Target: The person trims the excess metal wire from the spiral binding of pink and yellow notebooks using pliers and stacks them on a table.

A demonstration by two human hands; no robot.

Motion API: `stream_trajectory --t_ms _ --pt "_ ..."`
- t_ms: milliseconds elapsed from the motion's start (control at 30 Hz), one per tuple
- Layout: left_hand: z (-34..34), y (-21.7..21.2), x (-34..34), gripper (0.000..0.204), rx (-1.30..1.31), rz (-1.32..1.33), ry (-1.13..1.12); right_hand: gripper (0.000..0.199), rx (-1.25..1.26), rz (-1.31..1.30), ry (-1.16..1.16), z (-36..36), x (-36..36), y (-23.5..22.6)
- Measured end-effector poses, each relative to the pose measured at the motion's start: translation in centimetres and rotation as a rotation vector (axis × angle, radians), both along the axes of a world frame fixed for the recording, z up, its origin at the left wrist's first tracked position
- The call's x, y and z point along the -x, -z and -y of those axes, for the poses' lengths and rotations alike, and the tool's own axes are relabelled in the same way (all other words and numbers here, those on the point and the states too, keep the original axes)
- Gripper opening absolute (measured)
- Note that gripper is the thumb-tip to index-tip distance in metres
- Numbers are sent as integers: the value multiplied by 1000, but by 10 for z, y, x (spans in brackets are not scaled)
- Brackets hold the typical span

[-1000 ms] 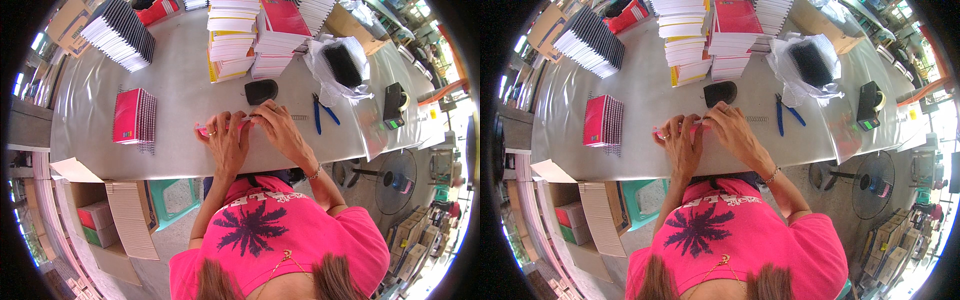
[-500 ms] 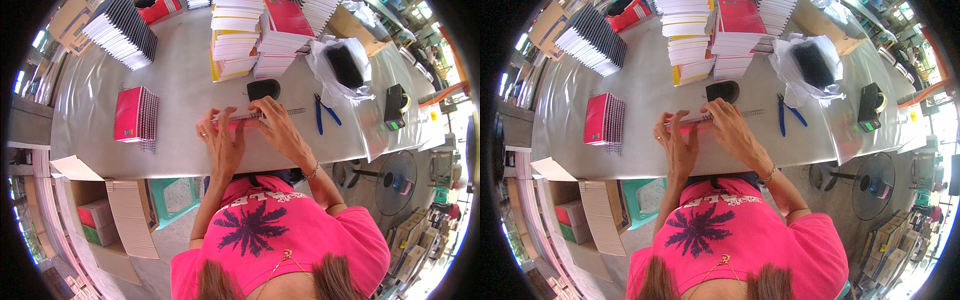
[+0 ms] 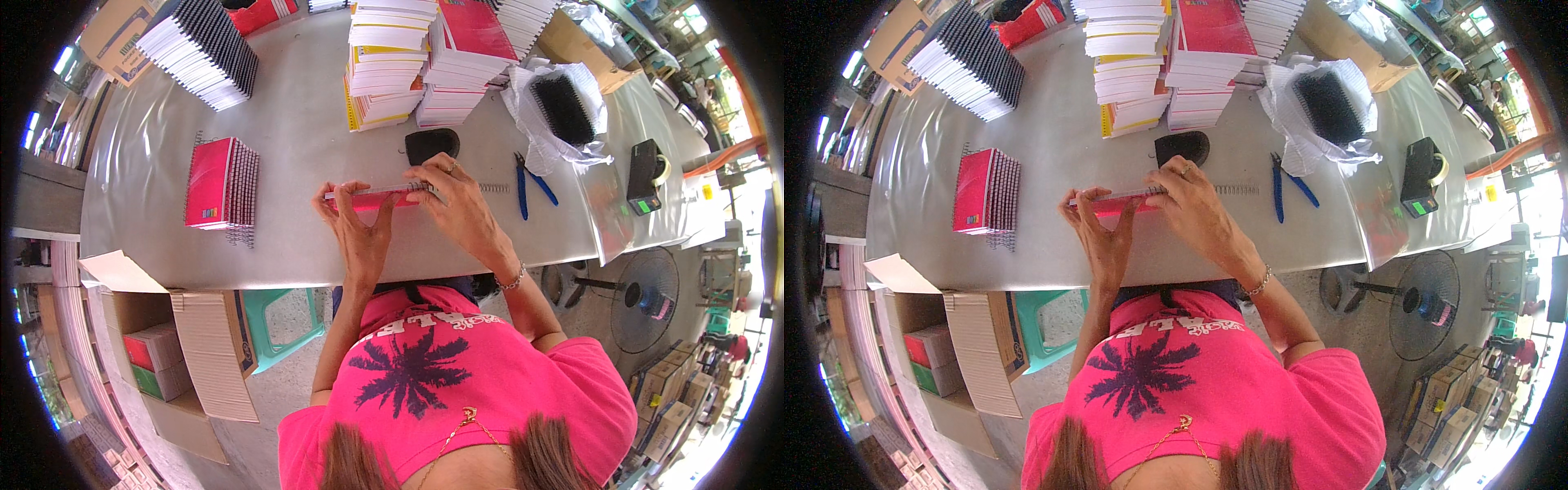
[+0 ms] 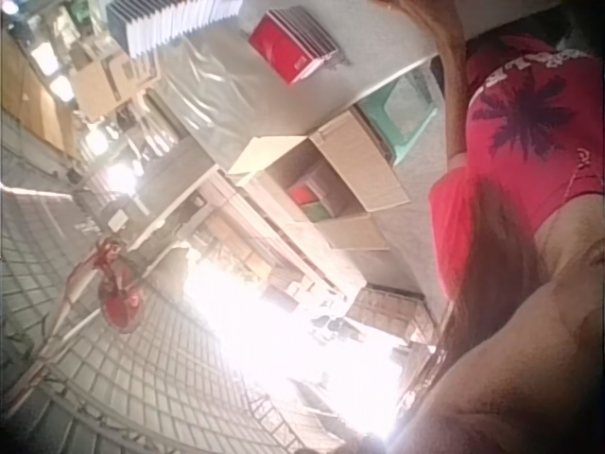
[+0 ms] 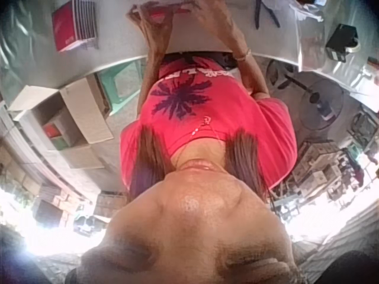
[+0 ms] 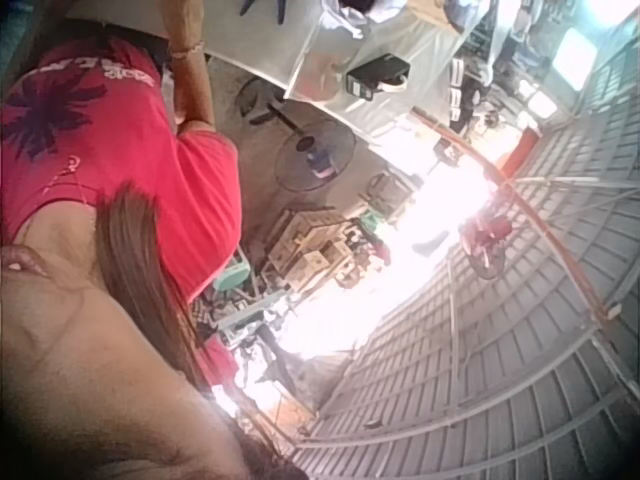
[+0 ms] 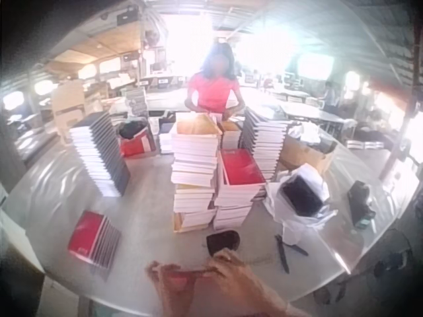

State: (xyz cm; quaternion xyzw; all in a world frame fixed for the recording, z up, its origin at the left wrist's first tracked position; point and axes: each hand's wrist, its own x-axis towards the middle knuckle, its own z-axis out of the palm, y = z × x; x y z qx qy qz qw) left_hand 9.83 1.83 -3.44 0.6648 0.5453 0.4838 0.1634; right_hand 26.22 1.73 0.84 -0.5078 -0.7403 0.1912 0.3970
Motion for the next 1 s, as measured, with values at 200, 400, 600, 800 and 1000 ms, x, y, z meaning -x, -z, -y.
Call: stream_trajectory --t_ms 200,400,600,800,1000 --pt "2 -2 -3 44 19 48 -6 24 -30 68 -31 0 -1 -3" --pt "2 1 -3 44 13 41 0 21 -19 25 -11 0 1 -5" --pt "1 0 1 44 17 30 8 20 32 61 -53 -1 -1 -5" --pt "0 -2 2 44 21 -12 37 21 8 32 -27 0 0 0" --pt "-1 -4 1 46 54 51 52 22 59 25 -41 1 -1 -4"
